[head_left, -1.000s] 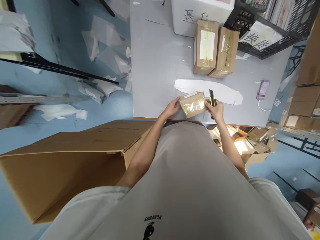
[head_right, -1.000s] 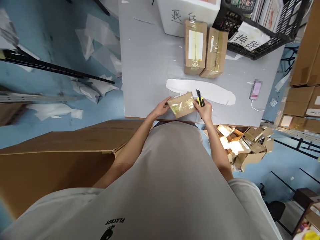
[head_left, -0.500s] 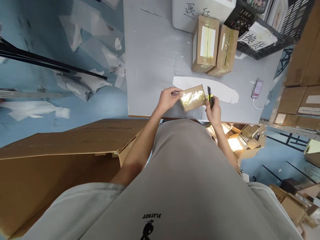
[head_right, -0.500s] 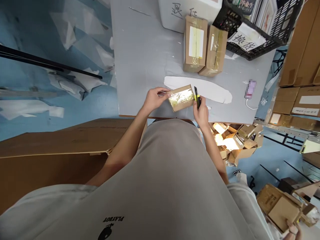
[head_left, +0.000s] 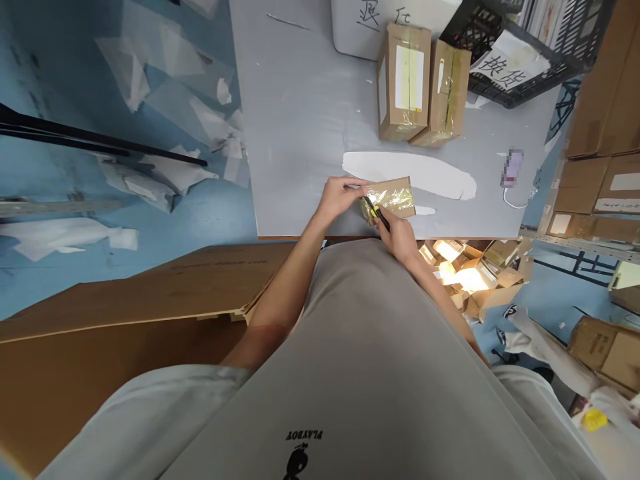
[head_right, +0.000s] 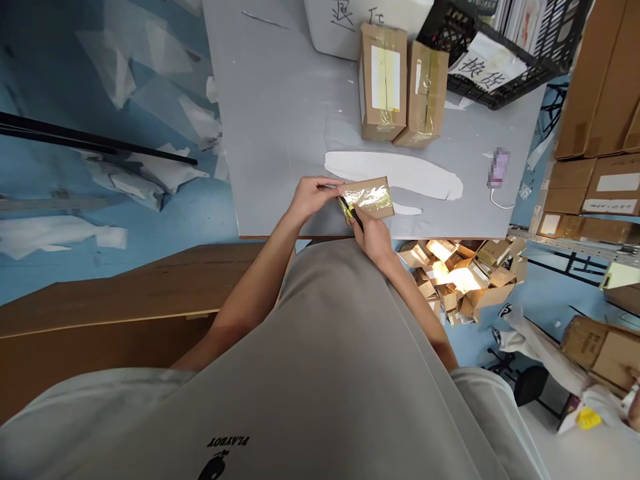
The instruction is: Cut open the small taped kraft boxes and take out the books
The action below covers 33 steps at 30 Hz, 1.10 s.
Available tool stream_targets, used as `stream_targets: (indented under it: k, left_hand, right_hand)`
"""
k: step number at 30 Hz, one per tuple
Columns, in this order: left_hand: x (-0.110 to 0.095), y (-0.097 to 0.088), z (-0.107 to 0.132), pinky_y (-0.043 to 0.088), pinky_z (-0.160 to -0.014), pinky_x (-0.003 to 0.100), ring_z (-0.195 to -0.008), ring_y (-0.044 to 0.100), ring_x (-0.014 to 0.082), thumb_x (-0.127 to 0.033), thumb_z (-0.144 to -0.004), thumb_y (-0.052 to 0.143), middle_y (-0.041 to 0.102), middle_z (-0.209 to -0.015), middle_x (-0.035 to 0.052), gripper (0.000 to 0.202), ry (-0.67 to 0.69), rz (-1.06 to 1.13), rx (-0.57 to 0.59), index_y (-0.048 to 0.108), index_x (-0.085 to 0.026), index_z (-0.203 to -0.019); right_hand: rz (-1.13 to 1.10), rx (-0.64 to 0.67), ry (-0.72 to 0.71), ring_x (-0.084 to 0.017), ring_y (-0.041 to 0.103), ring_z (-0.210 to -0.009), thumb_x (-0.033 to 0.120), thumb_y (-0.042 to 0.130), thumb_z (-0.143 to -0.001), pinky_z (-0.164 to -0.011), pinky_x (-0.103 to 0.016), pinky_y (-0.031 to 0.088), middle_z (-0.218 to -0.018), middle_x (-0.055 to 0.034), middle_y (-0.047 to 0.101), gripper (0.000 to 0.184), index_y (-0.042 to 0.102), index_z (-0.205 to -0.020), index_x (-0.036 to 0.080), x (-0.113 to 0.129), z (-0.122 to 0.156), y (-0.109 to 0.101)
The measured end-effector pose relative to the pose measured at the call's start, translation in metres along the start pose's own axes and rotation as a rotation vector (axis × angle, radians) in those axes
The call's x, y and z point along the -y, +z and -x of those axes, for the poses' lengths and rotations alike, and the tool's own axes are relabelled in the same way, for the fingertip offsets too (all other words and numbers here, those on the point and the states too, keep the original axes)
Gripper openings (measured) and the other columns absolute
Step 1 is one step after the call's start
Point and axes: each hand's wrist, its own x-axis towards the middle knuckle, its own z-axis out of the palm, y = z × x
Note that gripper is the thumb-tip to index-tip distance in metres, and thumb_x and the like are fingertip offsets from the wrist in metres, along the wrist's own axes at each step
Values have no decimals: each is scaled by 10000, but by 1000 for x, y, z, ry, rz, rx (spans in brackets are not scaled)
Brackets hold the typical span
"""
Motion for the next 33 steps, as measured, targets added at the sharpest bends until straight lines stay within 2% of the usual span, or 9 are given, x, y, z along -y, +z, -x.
stream_targets:
  k: [5,10,14,18,23,29,33]
  left_hand:
    - [1,3,-2,710,-928,400,-933,837,269,-394,-748,1029,912,-1108,88,348,-40,10,-20,957,-193,-1023]
    - [1,6,1,669,-870,359,-836,809,237,-285,-804,954,915,-1064,63,221,-8,-153,-96,968,-235,-1018]
    - [3,7,1,636,-883,344,-850,800,233,-268,-837,908,916,-1073,46,200,40,-258,-179,972,-263,-1027]
    - [5,11,2,619,-898,341,-864,794,233,-280,-857,893,913,-1036,40,205,49,-303,-235,971,-269,-1047]
    - [8,12,7,626,-897,334,-868,801,227,-299,-885,876,916,-1082,54,220,46,-295,-249,968,-259,-1080]
    - [8,9,11,647,-953,347,-950,826,238,-302,-874,874,913,-1139,72,237,20,-227,-206,954,-233,-1086]
    - [1,4,15,645,-989,349,-1019,824,250,-333,-898,874,908,-1182,83,220,33,-257,-177,935,-212,-1072]
  right_hand:
    - [123,46,93,-379,815,-1286,298,432,-1210,-1092,-440,606,-1426,-187,844,586,522,-1774,168,23,11,-6]
    - [269,111,207,-383,817,-1273,263,385,-1241,-1095,-460,603,-1395,-248,832,570,459,-1784,106,55,6,-7]
    - [340,142,243,-367,810,-1296,242,363,-1249,-1085,-450,613,-1390,-273,817,549,440,-1767,78,67,3,-6]
    - [392,221,292,-340,813,-1292,181,368,-1227,-1075,-413,616,-1345,-276,823,485,538,-1669,79,67,16,-5]
    - [386,265,258,-352,798,-1310,224,392,-1222,-1096,-426,600,-1362,-257,819,460,583,-1624,109,65,29,-10]
    - [293,168,208,-406,808,-1220,259,371,-1216,-1058,-477,588,-1288,-247,845,536,506,-1719,131,60,33,-15]
    - [169,43,165,-417,808,-1187,307,394,-1216,-1058,-501,584,-1290,-217,843,538,542,-1721,194,31,26,-13]
